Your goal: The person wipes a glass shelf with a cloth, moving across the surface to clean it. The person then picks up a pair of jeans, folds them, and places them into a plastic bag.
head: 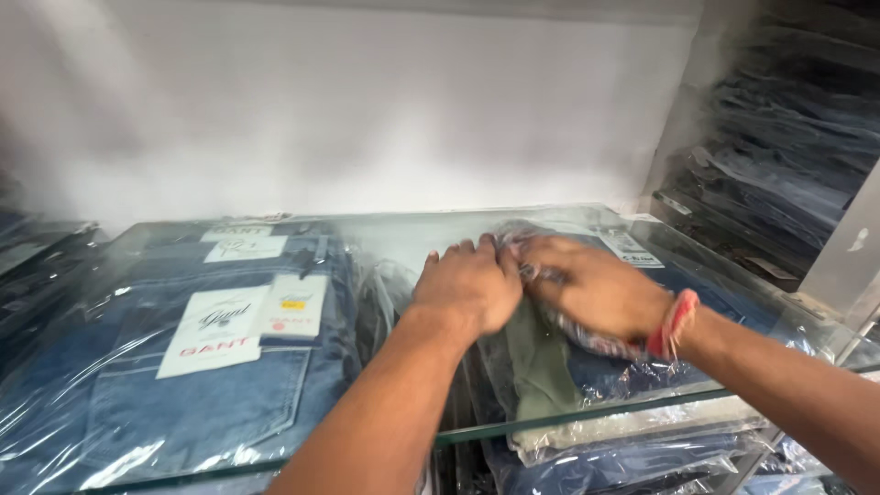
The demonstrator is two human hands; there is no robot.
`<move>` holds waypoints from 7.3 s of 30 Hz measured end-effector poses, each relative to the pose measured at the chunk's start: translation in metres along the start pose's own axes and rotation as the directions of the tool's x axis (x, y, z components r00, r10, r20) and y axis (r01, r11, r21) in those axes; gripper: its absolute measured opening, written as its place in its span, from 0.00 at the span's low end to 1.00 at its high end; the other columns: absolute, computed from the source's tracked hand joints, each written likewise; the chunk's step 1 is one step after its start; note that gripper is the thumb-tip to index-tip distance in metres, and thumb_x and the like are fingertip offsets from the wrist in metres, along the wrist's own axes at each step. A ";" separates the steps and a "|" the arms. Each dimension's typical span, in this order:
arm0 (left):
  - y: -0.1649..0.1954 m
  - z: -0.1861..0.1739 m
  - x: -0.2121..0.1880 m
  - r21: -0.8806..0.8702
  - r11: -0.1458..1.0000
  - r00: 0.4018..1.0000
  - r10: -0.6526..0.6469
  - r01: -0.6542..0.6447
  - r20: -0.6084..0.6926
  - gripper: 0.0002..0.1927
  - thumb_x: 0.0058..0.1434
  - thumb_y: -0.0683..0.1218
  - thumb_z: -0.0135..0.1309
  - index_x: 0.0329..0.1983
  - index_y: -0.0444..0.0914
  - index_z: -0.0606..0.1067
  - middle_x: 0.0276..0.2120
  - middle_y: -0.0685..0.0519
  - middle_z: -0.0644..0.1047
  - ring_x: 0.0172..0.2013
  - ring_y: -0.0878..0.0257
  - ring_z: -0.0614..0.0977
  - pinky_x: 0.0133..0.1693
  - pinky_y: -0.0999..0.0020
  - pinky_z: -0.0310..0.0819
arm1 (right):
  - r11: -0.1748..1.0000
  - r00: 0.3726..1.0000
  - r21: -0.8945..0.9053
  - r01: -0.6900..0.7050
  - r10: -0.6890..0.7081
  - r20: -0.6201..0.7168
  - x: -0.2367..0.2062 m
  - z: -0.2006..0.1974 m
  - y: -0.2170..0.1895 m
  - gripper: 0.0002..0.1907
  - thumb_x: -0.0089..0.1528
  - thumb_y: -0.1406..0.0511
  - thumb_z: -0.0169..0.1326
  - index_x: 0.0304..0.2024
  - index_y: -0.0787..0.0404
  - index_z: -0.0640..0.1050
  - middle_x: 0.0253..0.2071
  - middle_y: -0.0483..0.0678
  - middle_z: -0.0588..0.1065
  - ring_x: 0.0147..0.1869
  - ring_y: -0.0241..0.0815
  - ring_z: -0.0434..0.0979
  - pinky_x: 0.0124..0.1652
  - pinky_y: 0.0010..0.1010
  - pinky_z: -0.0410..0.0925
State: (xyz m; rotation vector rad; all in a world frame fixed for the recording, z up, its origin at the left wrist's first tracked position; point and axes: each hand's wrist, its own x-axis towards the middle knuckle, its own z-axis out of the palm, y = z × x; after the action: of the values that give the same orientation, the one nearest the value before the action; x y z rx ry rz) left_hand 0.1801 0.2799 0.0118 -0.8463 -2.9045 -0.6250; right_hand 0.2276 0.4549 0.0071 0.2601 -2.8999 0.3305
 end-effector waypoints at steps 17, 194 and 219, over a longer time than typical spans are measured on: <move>-0.042 -0.027 -0.091 0.092 0.970 0.974 -0.226 0.224 0.012 0.30 0.68 0.55 0.33 0.69 0.39 0.67 0.70 0.47 0.66 0.71 0.53 0.64 0.72 0.55 0.55 | 0.972 0.971 0.006 -0.234 0.234 -0.045 -0.019 0.031 -0.129 0.28 0.63 0.57 0.40 0.66 0.46 0.71 0.74 0.45 0.62 0.76 0.52 0.62 0.72 0.43 0.57; -0.128 -0.106 -0.181 0.101 0.778 0.784 -0.621 0.620 -0.023 0.43 0.68 0.69 0.29 0.77 0.39 0.46 0.76 0.44 0.40 0.75 0.46 0.37 0.67 0.29 0.19 | 0.984 0.978 0.075 0.164 -0.152 -0.142 -0.007 0.045 -0.237 0.28 0.61 0.58 0.52 0.66 0.45 0.74 0.71 0.47 0.64 0.74 0.52 0.59 0.64 0.48 0.57; -0.126 -0.093 -0.167 0.158 0.829 0.842 -0.537 0.537 -0.041 0.36 0.68 0.64 0.28 0.77 0.47 0.50 0.77 0.51 0.43 0.76 0.53 0.41 0.71 0.35 0.27 | 0.505 0.957 -0.863 -0.016 0.258 0.133 -0.017 0.020 -0.131 0.22 0.72 0.60 0.38 0.58 0.57 0.80 0.67 0.59 0.73 0.70 0.56 0.73 0.67 0.44 0.66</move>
State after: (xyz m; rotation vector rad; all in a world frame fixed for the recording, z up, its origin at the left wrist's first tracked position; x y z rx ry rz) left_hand 0.2500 0.0626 0.0243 0.0114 -3.1408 -0.3903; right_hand 0.2660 0.3267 0.0107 -0.1277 -2.8843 -1.2197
